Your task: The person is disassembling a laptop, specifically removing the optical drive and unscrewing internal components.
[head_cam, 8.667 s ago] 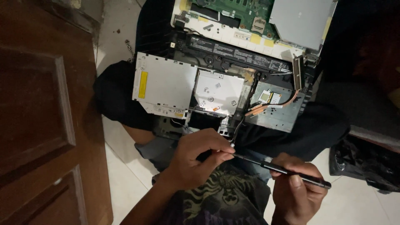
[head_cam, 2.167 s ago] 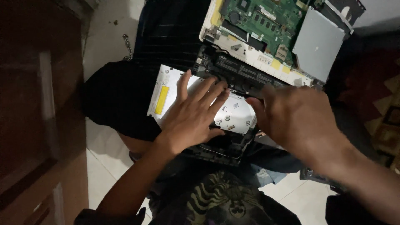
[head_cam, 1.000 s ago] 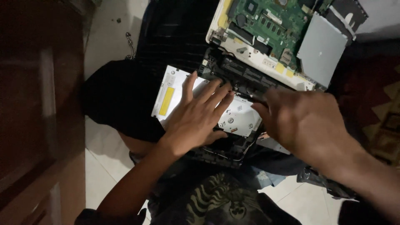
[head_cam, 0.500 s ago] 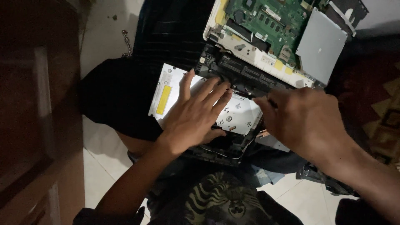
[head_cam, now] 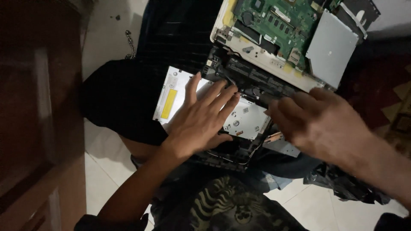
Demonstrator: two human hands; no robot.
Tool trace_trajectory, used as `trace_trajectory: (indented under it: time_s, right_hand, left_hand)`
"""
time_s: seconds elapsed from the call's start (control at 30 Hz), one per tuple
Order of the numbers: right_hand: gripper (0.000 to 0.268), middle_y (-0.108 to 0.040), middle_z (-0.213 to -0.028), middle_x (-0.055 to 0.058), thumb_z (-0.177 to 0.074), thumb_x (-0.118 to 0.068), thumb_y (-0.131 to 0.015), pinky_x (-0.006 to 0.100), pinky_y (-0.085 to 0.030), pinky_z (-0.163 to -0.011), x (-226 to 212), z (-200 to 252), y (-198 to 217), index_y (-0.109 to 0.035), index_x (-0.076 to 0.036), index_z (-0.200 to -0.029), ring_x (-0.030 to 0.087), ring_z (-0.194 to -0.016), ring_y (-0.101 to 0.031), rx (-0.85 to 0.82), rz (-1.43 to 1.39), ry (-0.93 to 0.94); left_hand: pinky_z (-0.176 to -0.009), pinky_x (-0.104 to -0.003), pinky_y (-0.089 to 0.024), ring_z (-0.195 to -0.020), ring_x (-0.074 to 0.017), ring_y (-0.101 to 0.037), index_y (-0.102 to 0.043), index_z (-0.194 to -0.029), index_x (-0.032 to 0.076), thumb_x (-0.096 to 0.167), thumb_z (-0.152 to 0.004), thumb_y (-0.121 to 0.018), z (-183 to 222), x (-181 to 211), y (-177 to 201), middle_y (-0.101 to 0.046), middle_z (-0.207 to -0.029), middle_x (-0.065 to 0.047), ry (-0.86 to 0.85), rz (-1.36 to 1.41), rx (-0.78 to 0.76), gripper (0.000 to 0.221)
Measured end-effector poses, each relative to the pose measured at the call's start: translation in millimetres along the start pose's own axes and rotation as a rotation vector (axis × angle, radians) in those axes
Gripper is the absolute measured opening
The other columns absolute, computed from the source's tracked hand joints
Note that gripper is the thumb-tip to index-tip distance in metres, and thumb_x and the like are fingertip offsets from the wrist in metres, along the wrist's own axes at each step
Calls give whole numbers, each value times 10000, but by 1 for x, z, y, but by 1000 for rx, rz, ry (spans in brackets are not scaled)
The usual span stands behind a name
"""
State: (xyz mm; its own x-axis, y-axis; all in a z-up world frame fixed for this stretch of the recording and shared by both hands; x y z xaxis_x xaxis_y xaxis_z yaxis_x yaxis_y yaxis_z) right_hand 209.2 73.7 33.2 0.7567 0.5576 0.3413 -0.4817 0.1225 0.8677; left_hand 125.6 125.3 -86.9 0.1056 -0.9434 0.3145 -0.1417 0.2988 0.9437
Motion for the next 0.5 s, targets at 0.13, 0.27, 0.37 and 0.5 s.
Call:
trace_trajectory:
  time_s: [0.13, 0.27, 0.37, 0.5]
  right_hand:
    - [426, -446, -522, -40, -1093, -191, -679, 277, -372, -400, 0, 2, -8, -539, -210, -692, 105, -422, -372, -111, -215, -283]
    - [619, -271, -468, -73, -1200, -485, -605, 311, -203, -397, 12, -1, -3, -443, -223, -663, 93, -435, -187, -259, -240, -533]
    - [313, -625, -621, -44, -1139, -427, -478, 342, -413, -336, 20, -10, -7, -624, -219, -956, 152, -369, -498, -357, -342, -535]
    - [304, -571, -732, 38, -848, 135, -658, 310, -586, -315, 20, -8, -6, -585, -62, -1067, 195, -529, -562, -309, -472, -282]
  left_hand:
    - [-1206, -720, -50, -1505, -306, -387, -443, -1547, 125, 839, -943, -329, -1, 1, 3, -453, -1615, -86, -2, 19, 18, 942]
    - [-1208, -712, -105, -1475, -285, -443, -491, -1530, 137, 877, -894, -436, -1, 1, 13, -512, -1580, -69, 6, -28, 58, 978]
    - [-1204, -705, -132, -1480, -281, -424, -446, -1551, 133, 863, -884, -432, -2, 1, 15, -484, -1595, -66, 9, -51, 11, 989]
    - [-1205, -721, -81, -1496, -296, -408, -463, -1538, 128, 839, -921, -374, -1, -1, 9, -463, -1615, -76, 2, -13, 8, 945]
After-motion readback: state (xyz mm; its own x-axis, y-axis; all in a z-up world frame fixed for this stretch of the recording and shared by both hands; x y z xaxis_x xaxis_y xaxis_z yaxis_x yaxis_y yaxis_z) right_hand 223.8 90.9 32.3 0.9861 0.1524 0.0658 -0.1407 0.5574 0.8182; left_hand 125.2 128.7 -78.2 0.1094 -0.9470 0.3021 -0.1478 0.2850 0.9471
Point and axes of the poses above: each hand's wrist, its own z-axis away from the middle knuckle, its own y-axis out of the back of the hand, x = y × z, the point moved 9 cm from there along -z, towards the middle knuckle
